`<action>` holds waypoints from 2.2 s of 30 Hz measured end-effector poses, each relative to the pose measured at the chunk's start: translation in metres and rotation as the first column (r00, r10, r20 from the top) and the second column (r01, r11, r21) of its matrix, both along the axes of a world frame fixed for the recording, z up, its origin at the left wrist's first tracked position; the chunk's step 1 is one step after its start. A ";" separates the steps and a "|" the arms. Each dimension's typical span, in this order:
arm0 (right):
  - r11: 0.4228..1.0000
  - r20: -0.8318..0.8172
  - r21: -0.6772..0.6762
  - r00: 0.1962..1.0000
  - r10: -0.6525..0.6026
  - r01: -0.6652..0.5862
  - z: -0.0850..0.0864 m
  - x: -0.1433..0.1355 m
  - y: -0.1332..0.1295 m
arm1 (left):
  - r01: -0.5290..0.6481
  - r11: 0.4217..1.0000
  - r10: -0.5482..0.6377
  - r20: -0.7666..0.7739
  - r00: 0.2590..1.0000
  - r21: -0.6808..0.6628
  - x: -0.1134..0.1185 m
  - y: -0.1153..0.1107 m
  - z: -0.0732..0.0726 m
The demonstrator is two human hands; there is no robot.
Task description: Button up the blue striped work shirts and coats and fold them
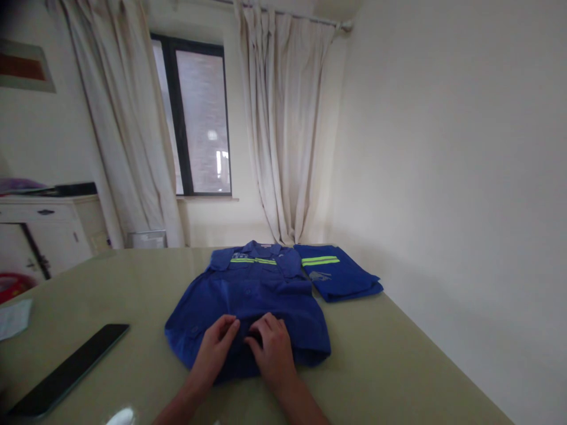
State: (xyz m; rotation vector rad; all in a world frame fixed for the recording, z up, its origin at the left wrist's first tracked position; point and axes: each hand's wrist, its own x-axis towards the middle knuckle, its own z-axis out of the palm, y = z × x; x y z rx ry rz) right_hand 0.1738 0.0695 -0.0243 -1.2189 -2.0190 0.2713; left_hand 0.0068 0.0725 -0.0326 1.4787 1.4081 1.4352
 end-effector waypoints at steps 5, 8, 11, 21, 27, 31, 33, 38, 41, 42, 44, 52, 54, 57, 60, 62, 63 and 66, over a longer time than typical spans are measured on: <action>0.997 -0.021 0.020 0.997 0.078 -0.078 0.003 0.001 -0.004 | 0.104 0.991 -0.094 0.116 0.989 -0.079 -0.011 0.008 -0.006; 0.994 -0.032 -0.010 0.994 0.106 -0.106 0.005 0.001 -0.005 | 0.116 0.993 -0.114 0.083 0.990 -0.019 -0.007 0.005 -0.010; 0.991 -0.056 -0.063 0.992 0.116 -0.120 0.006 0.002 -0.004 | 0.078 0.997 -0.078 -0.006 0.997 0.007 -0.002 -0.002 -0.011; 0.992 -0.040 -0.118 0.998 0.050 -0.055 -0.001 0.004 -0.004 | 0.119 0.991 -0.101 -0.256 0.961 0.056 0.004 -0.018 -0.002; 0.992 -0.050 -0.129 0.999 -0.013 0.006 0.001 0.001 -0.004 | 0.124 0.992 -0.117 -0.254 0.960 0.012 0.002 -0.018 -0.006; 0.992 -0.034 -0.126 0.999 -0.033 0.028 -0.003 0.001 -0.001 | 0.156 0.988 -0.153 -0.217 0.964 -0.002 0.003 -0.019 -0.006; 0.993 -0.017 -0.113 0.999 -0.043 0.040 -0.005 0.001 0.000 | 0.181 0.983 -0.177 -0.191 0.966 0.006 0.005 -0.019 -0.005; 0.999 -0.046 -0.036 0.999 -0.001 0.000 0.004 0.003 -0.003 | 0.199 0.980 -0.198 -0.123 0.972 -0.006 0.003 -0.012 -0.003; 0.998 -0.182 -0.009 0.982 0.058 -0.061 0.015 0.005 -0.006 | 0.266 0.957 -0.270 -0.015 0.963 -0.114 -0.002 -0.007 -0.002; 0.997 -0.237 -0.010 0.969 0.075 -0.080 0.017 0.005 -0.006 | 0.308 0.936 -0.306 0.039 0.951 -0.171 -0.004 -0.006 -0.001; 0.994 -0.315 -0.012 0.944 0.098 -0.107 0.019 0.005 -0.006 | 0.389 0.879 -0.367 0.130 0.921 -0.275 -0.006 -0.005 0.002; 0.984 -0.109 -0.164 0.993 0.053 -0.071 -0.001 -0.003 0.009 | 0.498 0.745 -0.485 0.151 0.861 -0.443 -0.013 -0.018 0.017; 0.982 0.015 -0.182 0.998 0.055 -0.051 -0.005 -0.005 0.012 | 0.481 0.740 -0.475 0.141 0.869 -0.470 -0.014 -0.017 0.015; 0.987 0.134 -0.162 0.990 0.031 -0.009 -0.007 -0.008 0.014 | 0.388 0.767 -0.370 0.142 0.918 -0.511 -0.015 -0.010 0.003; 0.992 0.213 -0.122 0.977 0.022 0.004 -0.005 -0.011 0.014 | 0.212 0.861 -0.153 0.163 0.975 -0.463 -0.014 0.001 -0.013; 0.995 0.265 -0.095 0.964 0.024 0.002 -0.004 -0.013 0.013 | 0.131 0.904 -0.058 0.188 0.980 -0.408 -0.014 0.006 -0.021; 0.997 0.290 -0.082 0.957 0.022 0.002 -0.004 -0.014 0.012 | 0.117 0.916 -0.040 0.202 0.979 -0.385 -0.015 0.007 -0.023; 0.999 0.343 -0.035 0.939 0.020 -0.008 -0.007 -0.017 0.011 | 0.143 0.920 -0.063 0.224 0.973 -0.365 -0.017 0.007 -0.023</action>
